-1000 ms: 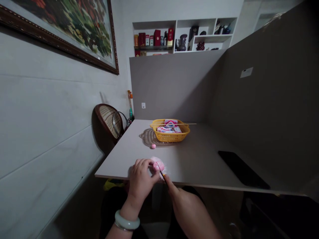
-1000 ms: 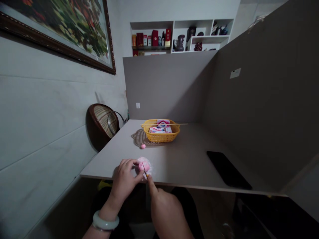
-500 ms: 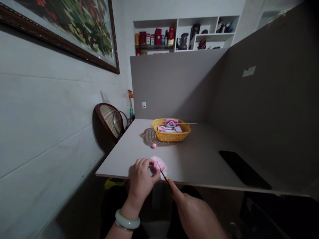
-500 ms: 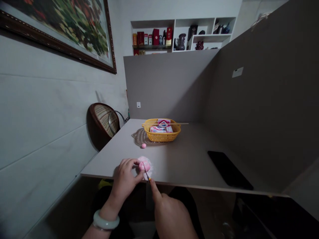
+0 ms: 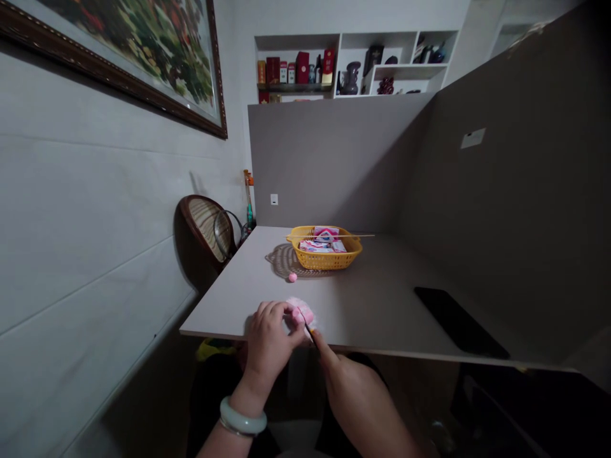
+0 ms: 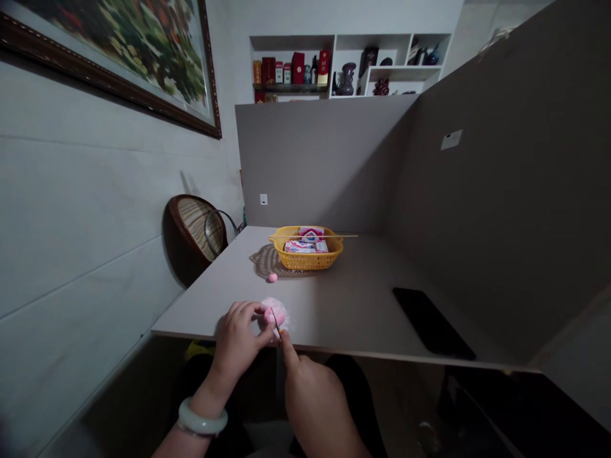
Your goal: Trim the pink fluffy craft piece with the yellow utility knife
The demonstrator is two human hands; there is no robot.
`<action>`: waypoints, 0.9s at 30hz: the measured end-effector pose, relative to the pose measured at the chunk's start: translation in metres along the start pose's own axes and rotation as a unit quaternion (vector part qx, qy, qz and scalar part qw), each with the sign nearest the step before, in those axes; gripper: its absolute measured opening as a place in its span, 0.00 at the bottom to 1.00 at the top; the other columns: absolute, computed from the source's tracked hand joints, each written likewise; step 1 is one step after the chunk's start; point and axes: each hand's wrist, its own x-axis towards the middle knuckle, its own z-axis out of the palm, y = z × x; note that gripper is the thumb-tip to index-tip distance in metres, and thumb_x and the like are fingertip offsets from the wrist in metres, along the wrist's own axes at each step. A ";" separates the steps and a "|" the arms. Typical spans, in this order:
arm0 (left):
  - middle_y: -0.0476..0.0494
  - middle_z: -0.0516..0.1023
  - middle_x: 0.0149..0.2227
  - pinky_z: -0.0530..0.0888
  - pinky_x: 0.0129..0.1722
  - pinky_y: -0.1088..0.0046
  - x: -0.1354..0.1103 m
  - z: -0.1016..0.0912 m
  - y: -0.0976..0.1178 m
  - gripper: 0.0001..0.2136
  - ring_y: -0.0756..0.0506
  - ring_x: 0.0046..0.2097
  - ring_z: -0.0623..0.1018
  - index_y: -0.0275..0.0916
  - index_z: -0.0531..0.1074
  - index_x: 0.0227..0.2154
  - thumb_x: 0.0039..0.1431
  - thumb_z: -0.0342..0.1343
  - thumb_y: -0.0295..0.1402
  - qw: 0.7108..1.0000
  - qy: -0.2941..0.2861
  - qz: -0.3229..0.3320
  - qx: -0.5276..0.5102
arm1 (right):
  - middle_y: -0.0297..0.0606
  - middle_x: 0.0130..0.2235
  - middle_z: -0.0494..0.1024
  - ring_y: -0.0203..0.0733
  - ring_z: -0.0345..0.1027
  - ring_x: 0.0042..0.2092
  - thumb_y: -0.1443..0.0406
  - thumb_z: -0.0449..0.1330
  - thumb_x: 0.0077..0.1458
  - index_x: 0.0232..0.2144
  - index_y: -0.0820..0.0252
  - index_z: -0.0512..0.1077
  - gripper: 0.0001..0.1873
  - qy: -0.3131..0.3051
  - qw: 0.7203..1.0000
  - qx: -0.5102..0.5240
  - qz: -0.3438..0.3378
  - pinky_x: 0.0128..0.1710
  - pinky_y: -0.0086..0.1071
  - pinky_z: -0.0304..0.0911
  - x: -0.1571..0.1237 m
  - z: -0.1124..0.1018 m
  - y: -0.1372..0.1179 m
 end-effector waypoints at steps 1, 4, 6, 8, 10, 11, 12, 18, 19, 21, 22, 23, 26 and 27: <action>0.46 0.78 0.37 0.70 0.42 0.64 0.000 0.000 0.000 0.05 0.42 0.42 0.74 0.41 0.72 0.34 0.53 0.59 0.31 1.000 0.001 -0.002 0.002 | 0.40 0.28 0.82 0.41 0.76 0.26 0.80 0.45 0.50 0.64 0.65 0.60 0.38 0.007 1.000 0.012 0.006 0.24 0.26 0.64 0.004 0.000 -0.001; 0.46 0.78 0.37 0.70 0.41 0.65 0.000 -0.001 0.000 0.05 0.42 0.42 0.74 0.41 0.72 0.34 0.53 0.60 0.31 1.000 0.000 0.000 0.004 | 0.41 0.29 0.82 0.41 0.76 0.26 0.81 0.45 0.50 0.64 0.66 0.60 0.38 -0.002 1.000 0.023 0.012 0.24 0.26 0.64 0.005 -0.001 -0.001; 0.47 0.78 0.36 0.70 0.40 0.66 0.000 -0.002 -0.001 0.05 0.43 0.41 0.75 0.42 0.72 0.33 0.53 0.60 0.31 1.000 -0.003 0.009 0.003 | 0.40 0.28 0.82 0.41 0.76 0.25 0.80 0.46 0.50 0.64 0.65 0.61 0.38 -0.024 1.000 0.011 0.004 0.22 0.26 0.62 0.000 -0.003 0.002; 0.47 0.78 0.36 0.70 0.41 0.66 0.000 -0.002 -0.001 0.05 0.43 0.41 0.74 0.41 0.72 0.33 0.53 0.59 0.30 1.000 -0.005 0.013 -0.001 | 0.38 0.27 0.81 0.40 0.76 0.24 0.80 0.46 0.50 0.64 0.63 0.60 0.38 -0.035 0.999 -0.003 -0.005 0.20 0.25 0.60 -0.004 -0.006 0.004; 0.46 0.78 0.36 0.70 0.41 0.66 0.000 -0.002 0.000 0.04 0.43 0.41 0.74 0.41 0.71 0.33 0.53 0.59 0.30 1.000 -0.006 0.010 -0.004 | 0.38 0.28 0.81 0.40 0.76 0.25 0.80 0.46 0.51 0.65 0.63 0.59 0.39 -0.033 0.999 -0.004 -0.001 0.21 0.25 0.60 -0.002 -0.006 0.003; 0.46 0.78 0.36 0.70 0.41 0.65 0.000 -0.002 0.000 0.04 0.42 0.42 0.74 0.41 0.71 0.33 0.53 0.59 0.31 1.000 -0.003 0.007 -0.005 | 0.39 0.28 0.82 0.40 0.76 0.26 0.80 0.46 0.51 0.65 0.63 0.58 0.39 -0.026 1.000 0.000 0.006 0.23 0.25 0.61 0.001 -0.005 0.001; 0.46 0.78 0.36 0.70 0.41 0.65 0.000 -0.002 0.001 0.05 0.42 0.42 0.74 0.41 0.72 0.33 0.53 0.60 0.31 1.000 -0.001 0.004 -0.005 | 0.40 0.29 0.82 0.40 0.77 0.27 0.80 0.45 0.51 0.66 0.63 0.57 0.39 -0.018 1.000 0.007 0.012 0.24 0.25 0.62 0.005 -0.003 0.000; 0.46 0.78 0.36 0.70 0.41 0.65 0.000 -0.004 0.000 0.04 0.42 0.42 0.74 0.41 0.72 0.34 0.54 0.59 0.31 1.000 -0.006 0.011 -0.007 | 0.39 0.29 0.82 0.39 0.76 0.26 0.79 0.46 0.52 0.66 0.60 0.57 0.38 0.010 0.999 0.033 -0.012 0.23 0.24 0.63 -0.002 0.008 0.008; 0.46 0.78 0.36 0.70 0.41 0.65 0.000 -0.004 -0.001 0.04 0.42 0.42 0.74 0.41 0.72 0.34 0.54 0.59 0.31 1.000 -0.007 0.013 -0.009 | 0.38 0.28 0.81 0.39 0.75 0.25 0.79 0.46 0.53 0.66 0.60 0.57 0.38 0.006 0.999 0.029 -0.013 0.22 0.24 0.62 -0.005 0.007 0.010; 0.46 0.78 0.36 0.70 0.41 0.64 0.000 -0.003 -0.001 0.04 0.42 0.42 0.74 0.41 0.72 0.34 0.54 0.59 0.31 1.000 -0.010 0.013 -0.016 | 0.39 0.29 0.81 0.40 0.76 0.25 0.79 0.45 0.52 0.65 0.62 0.59 0.38 -0.011 1.000 0.019 -0.006 0.22 0.25 0.63 -0.005 0.003 0.009; 0.46 0.78 0.36 0.70 0.41 0.64 0.000 -0.003 -0.002 0.04 0.42 0.42 0.74 0.41 0.72 0.33 0.54 0.59 0.31 1.000 -0.010 0.011 -0.019 | 0.40 0.29 0.82 0.41 0.76 0.26 0.80 0.45 0.52 0.65 0.63 0.59 0.38 -0.015 1.000 0.018 -0.001 0.24 0.25 0.64 -0.003 0.001 0.008; 0.46 0.78 0.36 0.71 0.42 0.64 0.000 -0.002 -0.002 0.04 0.42 0.43 0.74 0.41 0.72 0.33 0.54 0.59 0.31 1.000 -0.008 0.009 -0.022 | 0.42 0.30 0.82 0.42 0.77 0.28 0.80 0.45 0.52 0.65 0.64 0.58 0.38 -0.016 1.000 0.022 0.002 0.27 0.26 0.66 0.001 0.000 0.006; 0.46 0.78 0.37 0.71 0.42 0.64 0.000 -0.002 -0.002 0.05 0.42 0.43 0.74 0.41 0.72 0.34 0.54 0.60 0.31 1.000 0.000 0.007 -0.019 | 0.43 0.31 0.83 0.44 0.79 0.33 0.81 0.44 0.52 0.67 0.66 0.53 0.40 -0.003 0.999 0.042 0.005 0.33 0.29 0.69 0.012 0.001 0.000; 0.46 0.78 0.37 0.71 0.42 0.64 0.000 -0.002 -0.001 0.05 0.42 0.43 0.74 0.41 0.72 0.35 0.54 0.60 0.31 1.000 0.000 0.008 -0.015 | 0.44 0.31 0.83 0.44 0.79 0.34 0.81 0.43 0.52 0.67 0.66 0.52 0.40 -0.003 0.999 0.049 0.007 0.34 0.30 0.70 0.014 0.003 -0.001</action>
